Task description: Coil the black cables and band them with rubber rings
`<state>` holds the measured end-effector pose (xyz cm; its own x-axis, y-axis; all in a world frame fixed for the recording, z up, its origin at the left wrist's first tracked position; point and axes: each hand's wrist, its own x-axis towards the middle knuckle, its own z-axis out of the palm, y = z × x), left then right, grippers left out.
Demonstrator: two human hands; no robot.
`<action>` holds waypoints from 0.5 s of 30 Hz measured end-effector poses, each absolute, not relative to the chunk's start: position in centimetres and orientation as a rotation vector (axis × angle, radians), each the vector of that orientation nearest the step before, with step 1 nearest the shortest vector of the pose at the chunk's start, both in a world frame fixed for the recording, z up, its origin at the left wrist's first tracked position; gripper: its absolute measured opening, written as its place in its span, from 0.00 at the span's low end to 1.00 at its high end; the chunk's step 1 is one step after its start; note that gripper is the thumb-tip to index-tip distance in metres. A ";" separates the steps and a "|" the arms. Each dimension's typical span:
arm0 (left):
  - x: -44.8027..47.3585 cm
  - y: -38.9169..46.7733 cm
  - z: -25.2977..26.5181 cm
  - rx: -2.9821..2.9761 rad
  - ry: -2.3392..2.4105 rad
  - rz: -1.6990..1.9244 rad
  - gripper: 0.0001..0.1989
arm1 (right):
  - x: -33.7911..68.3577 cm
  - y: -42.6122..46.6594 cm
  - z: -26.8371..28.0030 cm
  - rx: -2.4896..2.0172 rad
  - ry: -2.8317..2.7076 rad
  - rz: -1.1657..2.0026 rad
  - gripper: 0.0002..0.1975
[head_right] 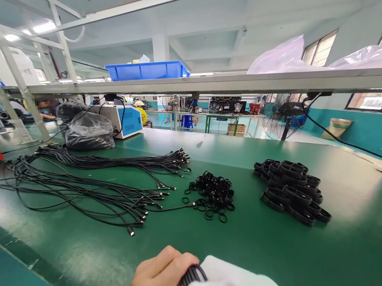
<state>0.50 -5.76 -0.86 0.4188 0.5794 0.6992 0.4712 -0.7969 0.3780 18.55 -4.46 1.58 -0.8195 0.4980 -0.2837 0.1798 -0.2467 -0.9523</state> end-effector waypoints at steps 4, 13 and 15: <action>-0.5 -5.3 -0.9 2.526 0.825 1.464 0.12 | 18.7 -4.9 1.6 -0.894 -1.727 2.020 0.17; -1.9 -4.5 -1.4 2.485 0.979 1.179 0.14 | 18.1 -3.7 -0.8 -1.038 -1.651 1.730 0.40; -2.0 -4.4 -1.1 2.415 0.941 1.106 0.14 | 17.3 -3.4 -1.5 -0.993 -1.670 1.789 0.44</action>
<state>-1.96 -4.39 -1.09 0.4826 0.6823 0.5491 0.4324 -0.7309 0.5280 17.34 -3.41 -1.54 -0.6121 0.7713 -0.1744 0.1211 -0.1266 -0.9845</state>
